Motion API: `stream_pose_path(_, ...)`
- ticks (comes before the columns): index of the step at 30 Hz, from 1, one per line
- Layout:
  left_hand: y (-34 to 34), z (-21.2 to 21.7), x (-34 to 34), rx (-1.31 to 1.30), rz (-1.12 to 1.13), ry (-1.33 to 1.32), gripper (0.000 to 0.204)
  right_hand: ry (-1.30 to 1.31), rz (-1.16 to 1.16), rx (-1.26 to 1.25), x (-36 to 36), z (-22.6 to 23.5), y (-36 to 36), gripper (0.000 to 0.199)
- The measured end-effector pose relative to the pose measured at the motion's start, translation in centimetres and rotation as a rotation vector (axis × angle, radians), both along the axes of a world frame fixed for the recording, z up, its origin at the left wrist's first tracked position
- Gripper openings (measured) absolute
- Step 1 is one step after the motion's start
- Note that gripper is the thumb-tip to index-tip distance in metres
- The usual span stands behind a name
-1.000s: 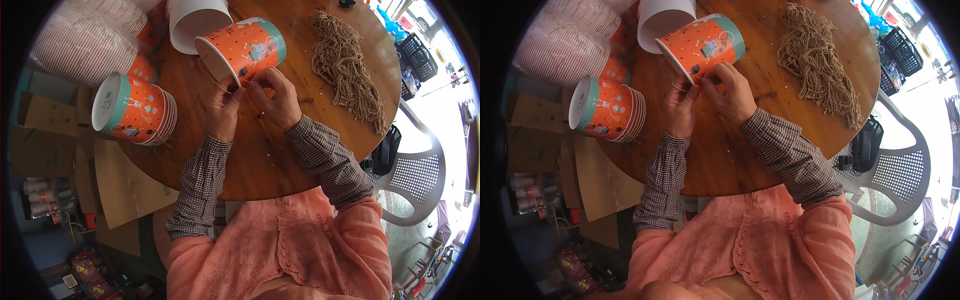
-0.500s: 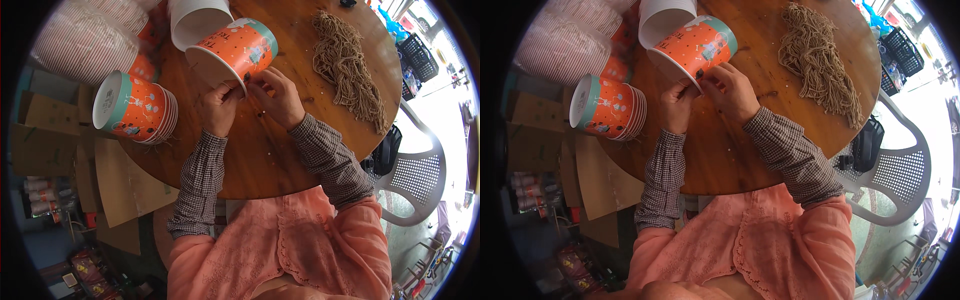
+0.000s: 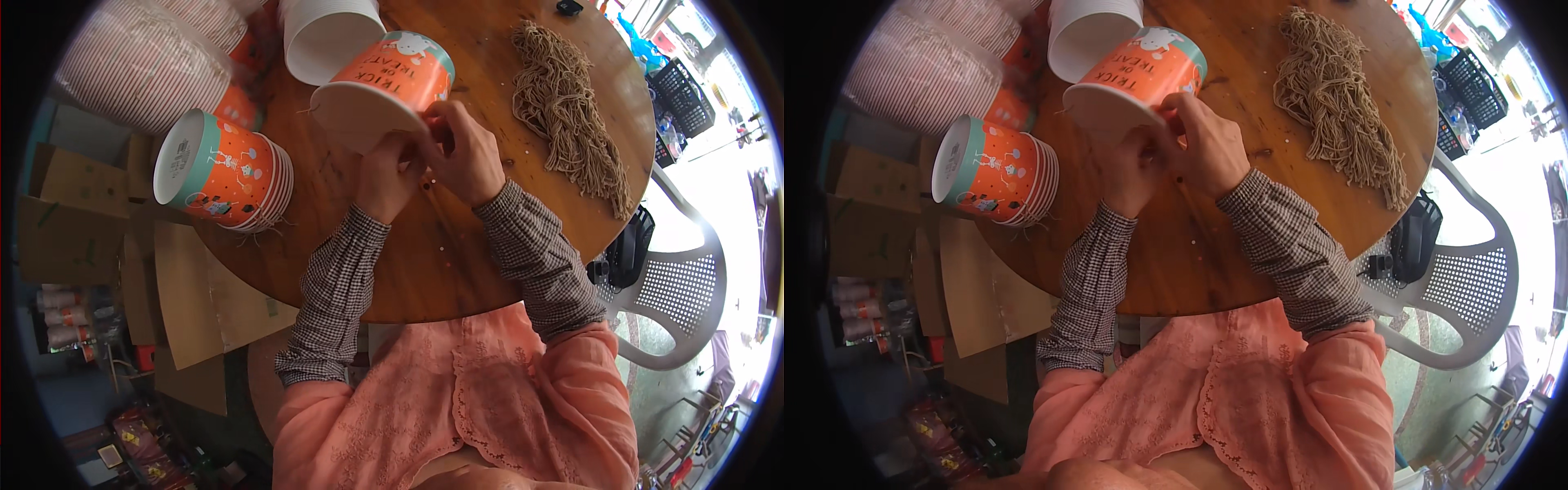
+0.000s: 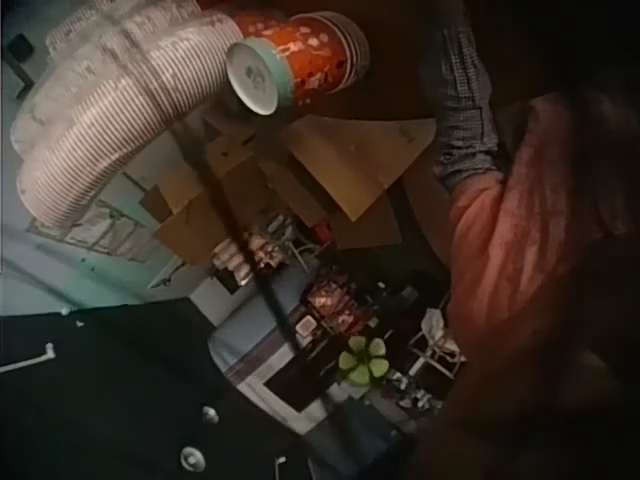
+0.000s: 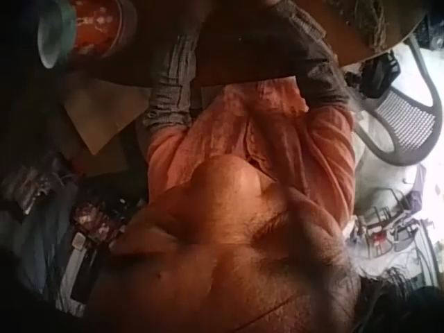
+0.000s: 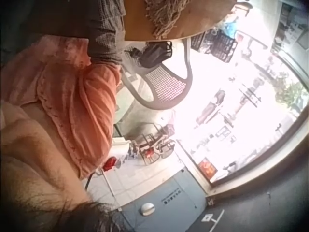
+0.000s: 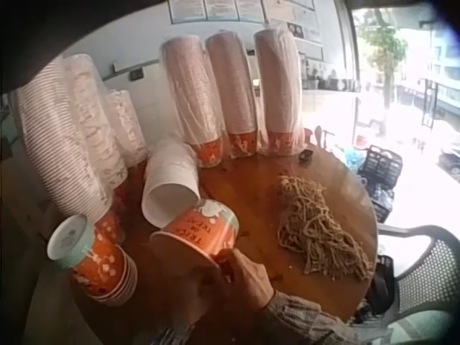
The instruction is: Threading and tying twine handles onto paper buckets.
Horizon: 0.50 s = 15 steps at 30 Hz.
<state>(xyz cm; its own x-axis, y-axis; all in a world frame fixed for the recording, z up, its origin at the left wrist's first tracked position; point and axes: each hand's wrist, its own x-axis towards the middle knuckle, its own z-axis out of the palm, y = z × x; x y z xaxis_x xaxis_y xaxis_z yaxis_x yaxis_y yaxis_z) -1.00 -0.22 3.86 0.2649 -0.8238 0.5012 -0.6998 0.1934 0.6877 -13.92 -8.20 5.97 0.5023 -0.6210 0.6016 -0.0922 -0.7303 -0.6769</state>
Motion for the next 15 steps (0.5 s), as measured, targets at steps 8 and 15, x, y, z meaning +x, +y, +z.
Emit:
stream_pose_path(8,0.9,3.1,0.1,-0.117,-0.134,0.642,0.01,-0.286,-0.117,0.351,-1.2,1.9,-0.9,0.046)
stream_pose_path(15,0.7,8.5,-0.9,-0.126,-0.271,0.703,0.011,-0.357,-0.041,0.658,-3.3,4.1,0.9,0.042)
